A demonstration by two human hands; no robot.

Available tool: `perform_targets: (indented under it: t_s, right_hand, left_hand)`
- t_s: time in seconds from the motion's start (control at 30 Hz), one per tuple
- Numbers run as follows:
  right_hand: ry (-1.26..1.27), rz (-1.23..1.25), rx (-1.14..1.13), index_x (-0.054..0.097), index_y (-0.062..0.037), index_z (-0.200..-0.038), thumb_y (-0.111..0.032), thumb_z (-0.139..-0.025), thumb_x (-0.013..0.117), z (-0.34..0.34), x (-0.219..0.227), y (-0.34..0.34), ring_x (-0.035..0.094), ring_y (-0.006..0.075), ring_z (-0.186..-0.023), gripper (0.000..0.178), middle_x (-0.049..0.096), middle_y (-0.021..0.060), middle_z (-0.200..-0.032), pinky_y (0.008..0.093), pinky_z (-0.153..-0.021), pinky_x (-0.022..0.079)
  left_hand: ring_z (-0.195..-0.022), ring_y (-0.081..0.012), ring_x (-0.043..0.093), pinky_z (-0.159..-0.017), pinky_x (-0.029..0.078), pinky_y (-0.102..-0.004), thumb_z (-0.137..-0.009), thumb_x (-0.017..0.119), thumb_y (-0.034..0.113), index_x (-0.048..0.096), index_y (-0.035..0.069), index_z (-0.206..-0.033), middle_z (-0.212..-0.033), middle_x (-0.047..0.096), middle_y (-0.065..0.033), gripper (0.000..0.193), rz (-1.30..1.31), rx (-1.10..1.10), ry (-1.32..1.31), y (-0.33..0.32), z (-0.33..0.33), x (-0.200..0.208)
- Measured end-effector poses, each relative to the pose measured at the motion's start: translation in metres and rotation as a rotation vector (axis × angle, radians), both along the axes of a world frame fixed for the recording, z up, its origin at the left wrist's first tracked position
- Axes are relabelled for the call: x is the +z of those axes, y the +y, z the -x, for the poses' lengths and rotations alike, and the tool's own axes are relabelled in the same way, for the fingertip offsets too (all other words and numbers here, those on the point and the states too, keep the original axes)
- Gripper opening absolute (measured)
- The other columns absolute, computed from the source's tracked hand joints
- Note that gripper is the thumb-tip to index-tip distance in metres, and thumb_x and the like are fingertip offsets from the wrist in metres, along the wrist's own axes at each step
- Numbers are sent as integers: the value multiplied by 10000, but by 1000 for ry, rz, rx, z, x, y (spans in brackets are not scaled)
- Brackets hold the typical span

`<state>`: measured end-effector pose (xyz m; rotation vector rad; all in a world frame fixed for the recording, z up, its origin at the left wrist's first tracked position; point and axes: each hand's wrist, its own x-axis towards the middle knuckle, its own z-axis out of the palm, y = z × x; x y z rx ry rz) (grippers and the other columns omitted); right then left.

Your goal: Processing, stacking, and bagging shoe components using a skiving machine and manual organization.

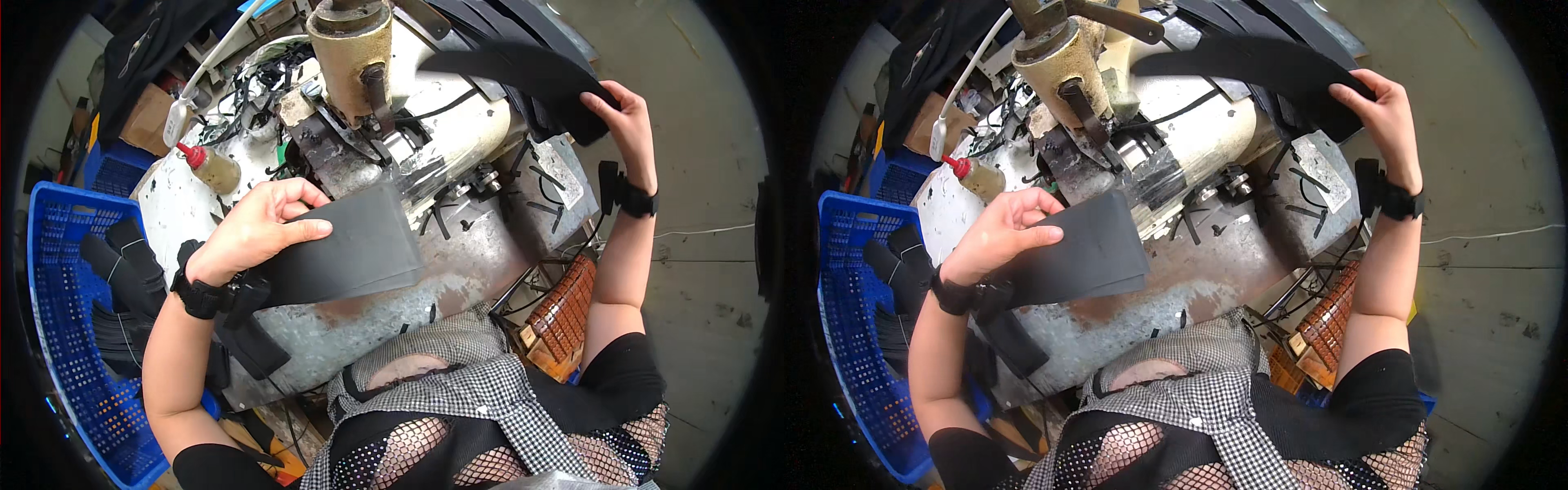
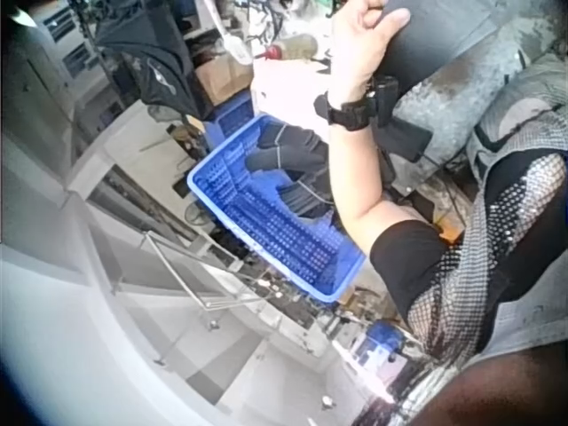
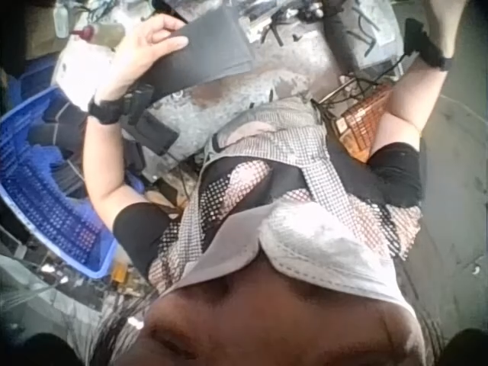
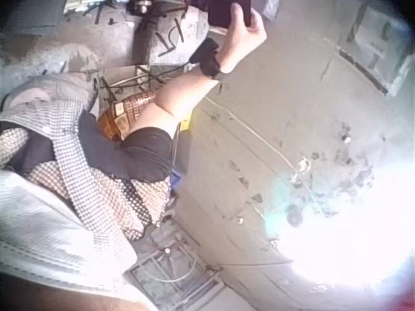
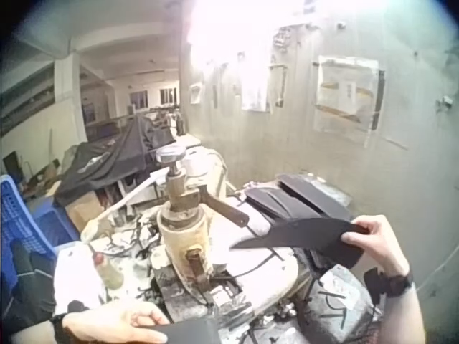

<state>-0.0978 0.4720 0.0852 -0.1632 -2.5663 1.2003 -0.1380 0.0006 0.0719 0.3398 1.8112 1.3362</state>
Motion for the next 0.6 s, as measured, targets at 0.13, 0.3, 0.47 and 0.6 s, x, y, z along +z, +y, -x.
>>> perform_targets:
  t_s: [0.13,0.3,0.47,0.6]
  right_hand:
    - [-17,-105,-169,662,-12,-1064,-257,-797,757,16,-16,31,632,141,-811,374,690,62,-931,266,-734,494]
    - [407,-448,339,598,-114,-1191,-228,-587,848,-4,-32,-101,500,318,-1157,663,581,126,-1191,424,-959,420]
    - [526,-655,511,686,-121,-1009,-58,-520,748,-9,-50,-124,569,297,-1038,497,607,85,-1100,423,-908,457]
    - [566,-653,336,702,-90,-953,26,-587,702,0,-13,-81,591,264,-968,383,649,67,-973,363,-860,479]
  left_hand:
    - [-647,-40,586,-595,467,-204,-879,658,86,598,-18,-987,-761,673,-18,162,58,4,15,-1,3,-1]
    - [-645,-27,565,-581,450,-202,-884,660,137,600,-23,-973,-733,652,2,193,88,45,103,8,4,-10]
    - [-669,-38,567,-609,454,-201,-842,693,102,577,-29,-1023,-761,645,1,251,44,32,82,22,6,-9]
    - [-731,-42,579,-658,461,-197,-783,738,49,561,-27,-1054,-843,657,-17,333,14,-4,39,9,-2,-1]
